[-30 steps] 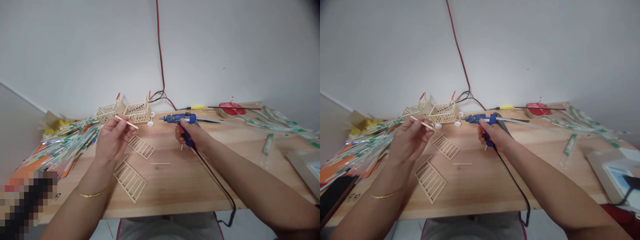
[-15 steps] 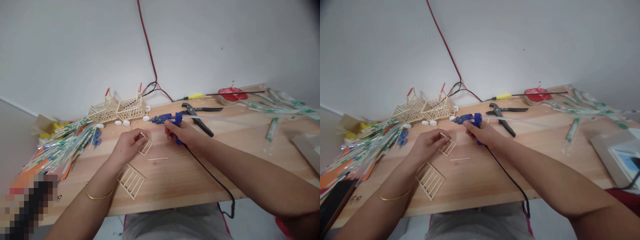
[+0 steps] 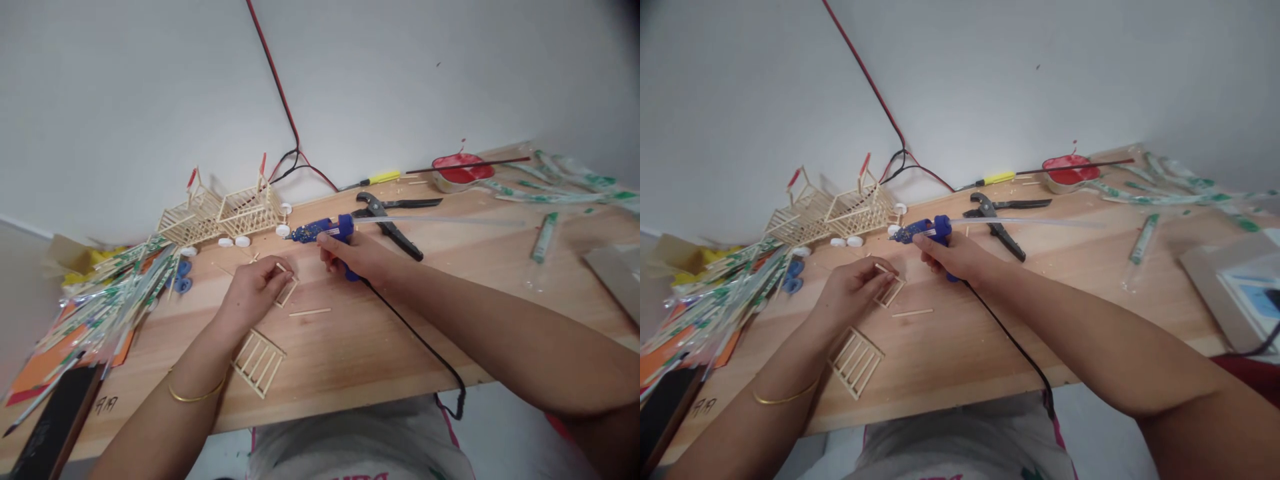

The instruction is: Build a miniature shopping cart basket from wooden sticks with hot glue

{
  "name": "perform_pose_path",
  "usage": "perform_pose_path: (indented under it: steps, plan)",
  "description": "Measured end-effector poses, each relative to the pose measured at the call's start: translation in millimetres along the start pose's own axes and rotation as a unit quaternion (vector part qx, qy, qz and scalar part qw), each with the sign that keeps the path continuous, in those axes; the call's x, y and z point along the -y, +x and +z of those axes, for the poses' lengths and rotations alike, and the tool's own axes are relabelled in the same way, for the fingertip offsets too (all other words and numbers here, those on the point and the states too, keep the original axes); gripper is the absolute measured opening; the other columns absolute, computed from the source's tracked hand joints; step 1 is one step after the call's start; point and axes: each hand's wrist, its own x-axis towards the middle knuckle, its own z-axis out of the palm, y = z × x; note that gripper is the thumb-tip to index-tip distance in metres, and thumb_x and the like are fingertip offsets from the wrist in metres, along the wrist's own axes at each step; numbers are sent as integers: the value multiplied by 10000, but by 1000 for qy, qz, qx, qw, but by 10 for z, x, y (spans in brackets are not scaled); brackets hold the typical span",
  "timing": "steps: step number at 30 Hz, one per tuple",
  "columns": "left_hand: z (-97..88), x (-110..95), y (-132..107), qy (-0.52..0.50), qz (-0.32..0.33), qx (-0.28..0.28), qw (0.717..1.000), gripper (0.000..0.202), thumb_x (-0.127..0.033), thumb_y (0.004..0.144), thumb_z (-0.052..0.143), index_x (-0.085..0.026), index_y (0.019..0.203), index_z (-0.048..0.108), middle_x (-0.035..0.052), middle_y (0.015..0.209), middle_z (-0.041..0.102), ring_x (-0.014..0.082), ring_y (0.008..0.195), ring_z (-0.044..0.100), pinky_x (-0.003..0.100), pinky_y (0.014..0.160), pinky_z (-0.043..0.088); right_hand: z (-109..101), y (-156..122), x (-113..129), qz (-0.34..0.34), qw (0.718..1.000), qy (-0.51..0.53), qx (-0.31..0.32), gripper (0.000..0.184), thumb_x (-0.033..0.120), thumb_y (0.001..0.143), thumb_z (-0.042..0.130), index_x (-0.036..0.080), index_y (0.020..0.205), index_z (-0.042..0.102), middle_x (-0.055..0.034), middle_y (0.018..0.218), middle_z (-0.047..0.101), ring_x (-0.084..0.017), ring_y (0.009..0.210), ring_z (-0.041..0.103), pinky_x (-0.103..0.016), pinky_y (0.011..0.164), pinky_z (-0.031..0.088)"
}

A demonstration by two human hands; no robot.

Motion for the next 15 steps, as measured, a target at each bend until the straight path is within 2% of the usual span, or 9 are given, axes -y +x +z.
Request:
perform_pose_path:
  steps: [15]
  plan:
    - [14, -21, -7, 19, 22, 4, 1000, 127, -220, 836, 533, -169, 806, 646, -7, 681, 649, 116, 628, 574, 213, 599, 395, -9, -21, 33, 0, 1000, -23, 6, 488, 637, 778, 536, 164, 661, 563, -1, 637, 563, -101, 542, 517, -230, 510, 396]
